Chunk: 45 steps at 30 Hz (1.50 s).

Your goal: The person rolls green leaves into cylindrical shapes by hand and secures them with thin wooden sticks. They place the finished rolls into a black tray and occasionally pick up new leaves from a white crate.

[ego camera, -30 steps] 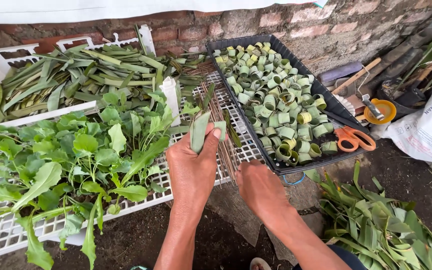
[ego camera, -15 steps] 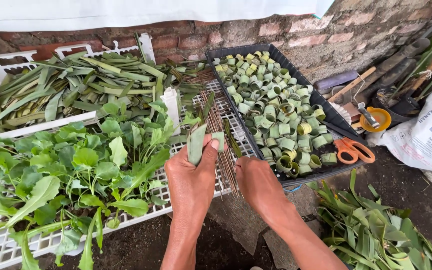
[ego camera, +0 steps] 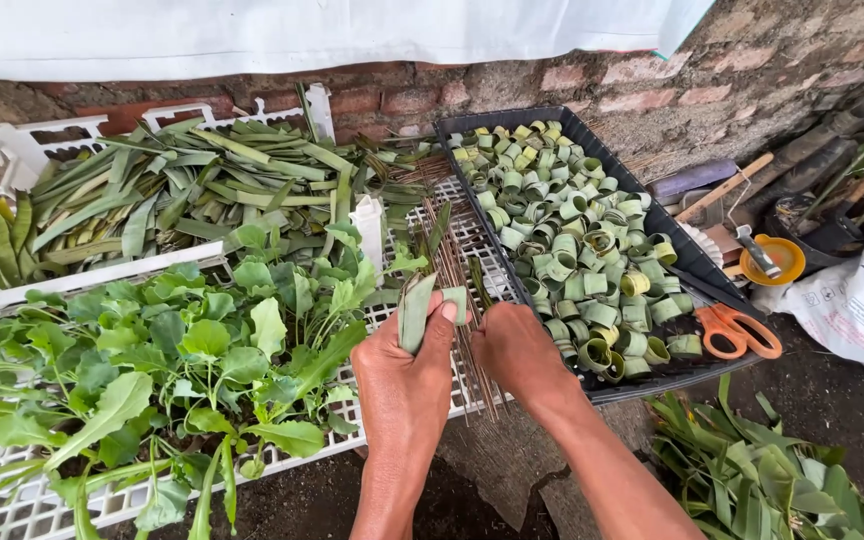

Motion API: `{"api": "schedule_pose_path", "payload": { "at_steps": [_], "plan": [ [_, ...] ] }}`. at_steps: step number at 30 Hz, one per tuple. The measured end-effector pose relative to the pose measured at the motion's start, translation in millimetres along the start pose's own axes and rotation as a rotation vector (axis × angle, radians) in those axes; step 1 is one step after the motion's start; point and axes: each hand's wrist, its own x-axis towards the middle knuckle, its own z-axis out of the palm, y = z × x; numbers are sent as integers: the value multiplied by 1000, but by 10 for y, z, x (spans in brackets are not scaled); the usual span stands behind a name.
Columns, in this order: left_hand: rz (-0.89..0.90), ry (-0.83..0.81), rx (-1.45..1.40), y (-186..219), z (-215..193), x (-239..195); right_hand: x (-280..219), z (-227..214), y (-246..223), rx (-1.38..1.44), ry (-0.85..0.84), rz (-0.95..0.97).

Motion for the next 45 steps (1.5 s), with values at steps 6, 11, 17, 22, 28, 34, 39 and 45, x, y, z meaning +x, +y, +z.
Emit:
{"api": "schedule_pose_path", "payload": {
  "at_steps": [6,11,17,22,28,34,39,45],
  "plan": [
    [53,16,49,7,-20,6,110,109,61,-1,18,9],
    [84,-5,57,0,-24,-11,21,4,172,134,21,-55],
    [79,23,97,15,-54,-23,-275,-326,25,255,-32,11],
    [96,9,65,-24,-58,-33,-442,-455,-51,192,-118,188],
    [43,16,23,-77,-49,-16,-530,-500,125,354,-176,224],
    [51,17,41,-77,-58,-18,-707,-437,469,635,-275,125],
    [89,5,-8,-131,-35,-32,-842,-393,766,651,-271,-149],
    [57,33,22,-115,-46,-21,-1013,-498,713,757,-170,-97]
  ]
}}
